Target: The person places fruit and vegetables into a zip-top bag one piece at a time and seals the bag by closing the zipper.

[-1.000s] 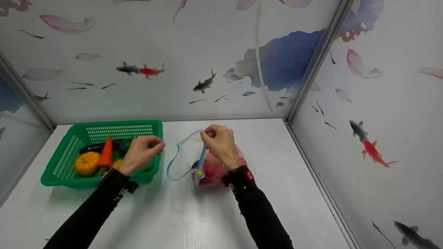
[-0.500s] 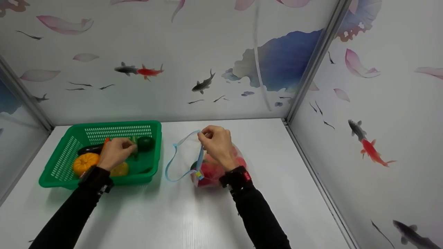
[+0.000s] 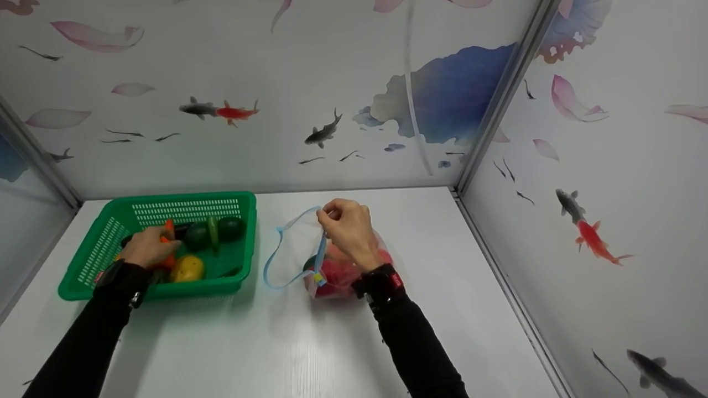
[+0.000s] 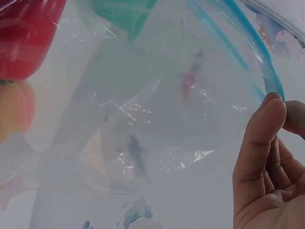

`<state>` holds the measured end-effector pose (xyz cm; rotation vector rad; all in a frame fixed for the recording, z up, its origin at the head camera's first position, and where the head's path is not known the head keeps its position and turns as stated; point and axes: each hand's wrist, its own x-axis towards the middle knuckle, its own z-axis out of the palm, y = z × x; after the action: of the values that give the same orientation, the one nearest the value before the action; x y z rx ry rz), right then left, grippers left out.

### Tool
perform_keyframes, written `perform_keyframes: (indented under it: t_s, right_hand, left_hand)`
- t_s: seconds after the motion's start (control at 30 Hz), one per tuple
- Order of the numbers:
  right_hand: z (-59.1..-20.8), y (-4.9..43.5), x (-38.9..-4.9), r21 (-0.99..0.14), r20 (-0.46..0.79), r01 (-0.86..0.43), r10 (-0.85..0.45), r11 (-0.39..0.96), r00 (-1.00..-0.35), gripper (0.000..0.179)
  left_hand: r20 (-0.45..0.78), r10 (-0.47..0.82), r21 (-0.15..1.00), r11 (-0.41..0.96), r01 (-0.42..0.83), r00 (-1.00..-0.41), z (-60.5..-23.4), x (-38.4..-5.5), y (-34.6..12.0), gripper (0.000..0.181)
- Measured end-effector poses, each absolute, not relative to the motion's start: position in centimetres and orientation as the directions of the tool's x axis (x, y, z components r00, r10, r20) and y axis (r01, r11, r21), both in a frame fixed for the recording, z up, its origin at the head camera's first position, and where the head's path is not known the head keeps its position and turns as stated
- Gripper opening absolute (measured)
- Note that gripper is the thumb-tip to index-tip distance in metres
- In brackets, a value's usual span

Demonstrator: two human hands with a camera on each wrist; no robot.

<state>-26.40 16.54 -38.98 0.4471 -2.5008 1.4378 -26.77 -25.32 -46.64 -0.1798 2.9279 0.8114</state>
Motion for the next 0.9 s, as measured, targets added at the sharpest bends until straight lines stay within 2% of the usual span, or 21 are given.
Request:
perform_keyframes:
  t_s: [0.17,0.37,0.6,0.9]
  right_hand:
    - [-38.9,16.7,-26.4,-0.788,0.358,-0.390,-0.161,0.476,-0.920,0.014]
    - [-39.0,16.7,-26.4,-0.786,0.351,-0.384,-0.162,0.485,-0.922,0.013]
    - [-39.0,16.8,-26.5,-0.781,0.353,-0.386,-0.164,0.492,-0.921,0.012]
    - [-39.0,17.1,-26.3,-0.770,0.358,-0.392,-0.168,0.504,-0.919,0.012]
  left_hand:
    - [-0.168,-0.093,0.473,0.866,-0.163,-0.981,-47.3,-27.0,-26.0,0.033]
    - [-0.184,-0.055,0.433,0.892,-0.131,-0.981,-48.0,-26.9,-26.2,0.042]
    - [-0.281,-0.027,0.358,0.925,-0.131,-0.959,-48.6,-26.8,-25.9,0.044]
    - [-0.210,-0.042,0.241,0.966,-0.093,-0.977,-49.9,-27.0,-25.2,0.036]
